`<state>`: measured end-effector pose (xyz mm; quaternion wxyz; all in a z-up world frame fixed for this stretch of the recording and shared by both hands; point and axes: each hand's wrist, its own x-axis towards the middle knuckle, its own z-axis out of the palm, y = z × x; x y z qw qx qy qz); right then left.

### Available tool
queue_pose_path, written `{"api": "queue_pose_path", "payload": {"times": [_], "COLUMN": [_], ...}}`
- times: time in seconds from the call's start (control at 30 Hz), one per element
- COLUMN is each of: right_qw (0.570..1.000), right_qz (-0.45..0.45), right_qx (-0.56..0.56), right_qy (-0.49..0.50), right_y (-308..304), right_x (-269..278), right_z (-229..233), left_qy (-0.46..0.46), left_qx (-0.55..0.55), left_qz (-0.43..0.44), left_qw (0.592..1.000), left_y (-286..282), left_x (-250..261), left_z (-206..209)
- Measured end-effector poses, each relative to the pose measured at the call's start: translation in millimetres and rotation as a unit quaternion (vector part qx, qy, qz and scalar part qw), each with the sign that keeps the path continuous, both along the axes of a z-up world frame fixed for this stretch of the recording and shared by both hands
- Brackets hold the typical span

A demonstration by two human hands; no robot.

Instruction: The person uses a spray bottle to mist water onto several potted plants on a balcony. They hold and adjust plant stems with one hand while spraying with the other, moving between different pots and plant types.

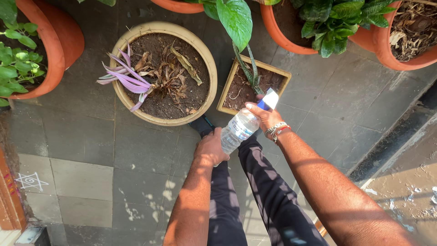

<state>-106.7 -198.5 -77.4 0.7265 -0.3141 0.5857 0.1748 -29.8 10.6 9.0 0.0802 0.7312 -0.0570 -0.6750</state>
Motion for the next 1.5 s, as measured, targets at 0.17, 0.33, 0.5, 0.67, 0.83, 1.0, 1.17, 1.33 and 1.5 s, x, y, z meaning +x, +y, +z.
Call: {"api": "queue_pose_path", "payload": {"times": [0.17, 0.33, 0.5, 0.67, 0.83, 1.0, 1.17, 1.33, 1.5], "right_qw": [0.999, 1.000, 0.999, 1.000, 0.999, 1.000, 0.999, 0.999, 0.999], "right_qz": [0.032, -0.016, 0.031, -0.008, 0.026, -0.020, 0.023, 0.037, 0.035], "right_qx": [-0.004, -0.002, -0.022, -0.021, -0.010, -0.014, -0.006, 0.000, -0.007], "right_qy": [-0.024, -0.021, -0.025, -0.001, -0.020, -0.014, -0.024, -0.015, -0.022], "right_y": [2, 3, 1, 1, 0, 3, 3, 1, 6], "right_x": [-1, -3, -1, 1, 0, 0, -3, -4, -12], "right_z": [-6, -12, -9, -6, -5, -6, -5, -10, -15], "left_qy": [0.002, -0.005, -0.003, 0.008, 0.012, 0.008, 0.012, 0.007, 0.007], "left_qx": [0.004, -0.006, -0.006, 0.000, 0.007, 0.009, 0.008, 0.010, 0.016], "left_qz": [-0.012, -0.022, -0.028, -0.031, -0.034, -0.036, -0.030, -0.035, -0.035], "left_qw": [1.000, 1.000, 1.000, 0.999, 0.999, 0.999, 0.999, 0.999, 0.999], "left_y": [1, 1, 0, -1, -3, -1, 1, 1, 3], "left_x": [4, 5, 7, 8, 10, 10, 8, 8, 3], "left_z": [-1, -6, -8, -5, -5, -4, -4, -8, -7]}}
